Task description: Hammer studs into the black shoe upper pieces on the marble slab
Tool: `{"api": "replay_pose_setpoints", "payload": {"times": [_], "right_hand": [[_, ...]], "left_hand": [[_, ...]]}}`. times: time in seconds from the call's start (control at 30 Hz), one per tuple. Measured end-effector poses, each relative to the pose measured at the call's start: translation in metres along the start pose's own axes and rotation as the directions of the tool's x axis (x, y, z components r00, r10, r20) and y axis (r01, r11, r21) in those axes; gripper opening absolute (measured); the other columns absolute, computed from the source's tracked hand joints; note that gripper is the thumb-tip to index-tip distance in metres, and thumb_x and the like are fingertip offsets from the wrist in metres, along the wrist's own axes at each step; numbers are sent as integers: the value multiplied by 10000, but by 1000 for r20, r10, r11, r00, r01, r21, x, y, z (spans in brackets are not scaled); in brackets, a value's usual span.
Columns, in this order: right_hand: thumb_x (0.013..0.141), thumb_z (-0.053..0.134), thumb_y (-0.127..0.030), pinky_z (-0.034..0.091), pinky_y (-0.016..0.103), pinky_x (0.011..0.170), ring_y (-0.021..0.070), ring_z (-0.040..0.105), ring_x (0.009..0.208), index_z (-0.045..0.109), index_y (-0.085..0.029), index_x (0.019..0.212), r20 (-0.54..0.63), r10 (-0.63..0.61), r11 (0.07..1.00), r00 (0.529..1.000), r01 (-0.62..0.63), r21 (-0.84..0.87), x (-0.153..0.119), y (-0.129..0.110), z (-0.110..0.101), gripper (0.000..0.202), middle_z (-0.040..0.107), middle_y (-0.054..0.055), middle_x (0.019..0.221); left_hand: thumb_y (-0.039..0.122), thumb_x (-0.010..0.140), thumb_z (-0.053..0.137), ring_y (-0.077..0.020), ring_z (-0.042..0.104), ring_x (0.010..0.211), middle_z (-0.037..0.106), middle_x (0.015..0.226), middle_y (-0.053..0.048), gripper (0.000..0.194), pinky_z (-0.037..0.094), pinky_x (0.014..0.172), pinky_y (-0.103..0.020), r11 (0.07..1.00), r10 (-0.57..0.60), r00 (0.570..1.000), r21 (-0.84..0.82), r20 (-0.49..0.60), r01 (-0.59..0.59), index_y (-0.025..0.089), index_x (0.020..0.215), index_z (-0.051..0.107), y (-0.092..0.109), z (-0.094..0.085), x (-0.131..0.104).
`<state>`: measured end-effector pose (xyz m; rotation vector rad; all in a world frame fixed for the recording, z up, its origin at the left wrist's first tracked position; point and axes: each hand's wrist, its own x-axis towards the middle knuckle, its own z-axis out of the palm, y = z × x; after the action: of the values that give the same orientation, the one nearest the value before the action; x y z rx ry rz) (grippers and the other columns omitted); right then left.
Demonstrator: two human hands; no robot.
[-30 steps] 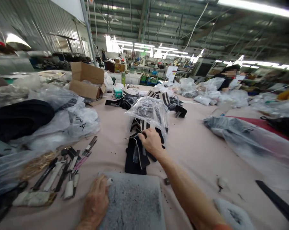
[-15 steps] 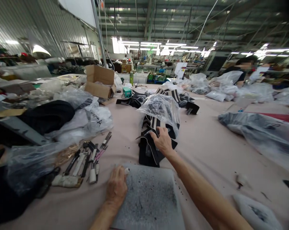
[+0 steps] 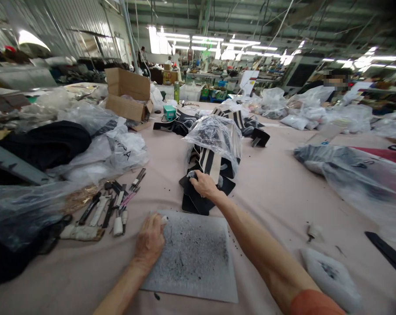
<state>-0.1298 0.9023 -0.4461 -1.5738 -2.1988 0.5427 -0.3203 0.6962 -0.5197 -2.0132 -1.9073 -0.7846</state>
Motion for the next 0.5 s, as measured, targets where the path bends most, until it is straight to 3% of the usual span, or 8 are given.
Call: {"api": "replay_pose_setpoints", "payload": {"times": [0.17,0.33,0.43,0.5], "right_hand": [[864,568,-262,491,347,894,256,670,1003,556,-167,1347,-7,-4,995,1000,5,99,6,0,-9,493,720,114,1077],[873,484,-289,537,295,675,184,667,662,558,-104,1317,-67,63,953,996,-40,301,5,-6,-39,487,702,52,756],[825,546,-329,502,275,550,175,619,550,578,-93,1278,-100,129,860,987,-62,506,-18,-15,-60,512,653,21,638],[825,560,-361,498,274,543,177,619,551,572,-111,1290,-123,146,830,982,-53,556,-47,-20,-65,528,652,17,637]], "left_hand": [[168,991,353,-269,644,979,657,1051,-117,196,576,845,-413,999,-28,999,-41,29,30,172,1061,536,3,-3,-1],[139,967,375,-264,637,972,653,1045,-111,185,571,851,-409,998,-46,997,-50,56,49,176,1058,532,5,-4,-1],[121,953,372,-263,636,981,650,1049,-116,200,569,854,-409,997,-55,997,-55,54,58,180,1046,538,5,-4,-1],[142,956,381,-275,629,1007,648,1078,-126,191,564,866,-425,997,-51,997,-51,50,54,180,1047,544,4,-4,0]]}}
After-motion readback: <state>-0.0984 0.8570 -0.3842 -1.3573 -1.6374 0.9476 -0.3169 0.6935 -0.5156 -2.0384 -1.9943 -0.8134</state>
